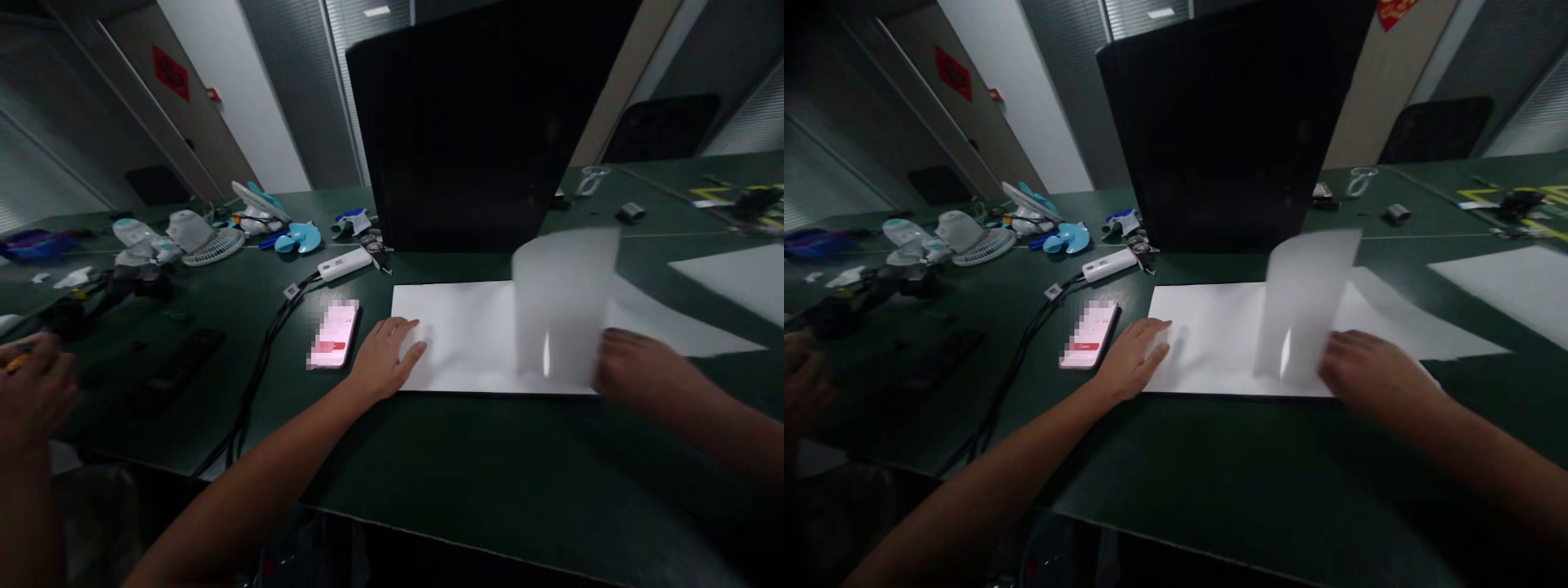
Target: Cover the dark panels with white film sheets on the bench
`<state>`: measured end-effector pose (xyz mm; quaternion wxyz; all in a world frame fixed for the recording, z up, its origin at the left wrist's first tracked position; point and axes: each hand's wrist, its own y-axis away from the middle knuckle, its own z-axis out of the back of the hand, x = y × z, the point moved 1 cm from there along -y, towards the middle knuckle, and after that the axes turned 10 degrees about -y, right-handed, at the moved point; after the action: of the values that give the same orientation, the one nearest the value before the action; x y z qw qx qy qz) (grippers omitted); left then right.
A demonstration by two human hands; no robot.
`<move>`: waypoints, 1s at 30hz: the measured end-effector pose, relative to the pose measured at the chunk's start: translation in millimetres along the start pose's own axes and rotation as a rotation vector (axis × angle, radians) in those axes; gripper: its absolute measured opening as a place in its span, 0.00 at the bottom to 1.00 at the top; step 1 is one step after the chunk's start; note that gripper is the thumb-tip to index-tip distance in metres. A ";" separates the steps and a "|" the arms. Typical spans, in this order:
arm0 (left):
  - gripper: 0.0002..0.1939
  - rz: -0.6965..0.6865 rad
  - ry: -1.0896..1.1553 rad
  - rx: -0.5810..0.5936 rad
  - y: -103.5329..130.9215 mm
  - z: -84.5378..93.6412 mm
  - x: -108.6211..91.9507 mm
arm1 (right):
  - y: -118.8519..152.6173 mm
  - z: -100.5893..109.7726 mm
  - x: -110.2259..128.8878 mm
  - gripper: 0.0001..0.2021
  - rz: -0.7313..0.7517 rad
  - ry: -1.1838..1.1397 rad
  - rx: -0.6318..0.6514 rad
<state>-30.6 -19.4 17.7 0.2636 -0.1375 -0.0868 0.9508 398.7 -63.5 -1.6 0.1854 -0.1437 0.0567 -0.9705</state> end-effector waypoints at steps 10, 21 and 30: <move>0.29 0.155 0.356 -0.112 -2.5 -10.2 15.0 | -7.4 -35.4 77.5 0.24 0.379 0.178 -0.107; 0.44 0.329 0.245 -0.039 -7.5 -19.4 17.1 | -10.6 -36.7 88.2 0.28 0.310 0.179 -0.137; 0.33 0.291 0.157 -0.018 -10.1 -19.4 20.3 | -17.2 -36.6 95.5 0.28 0.306 0.062 -0.096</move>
<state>-36.5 1.6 -2.6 0.1278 -0.2250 -0.0535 0.9645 296.9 -81.4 -9.0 0.3220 -0.1119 0.1298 -0.9311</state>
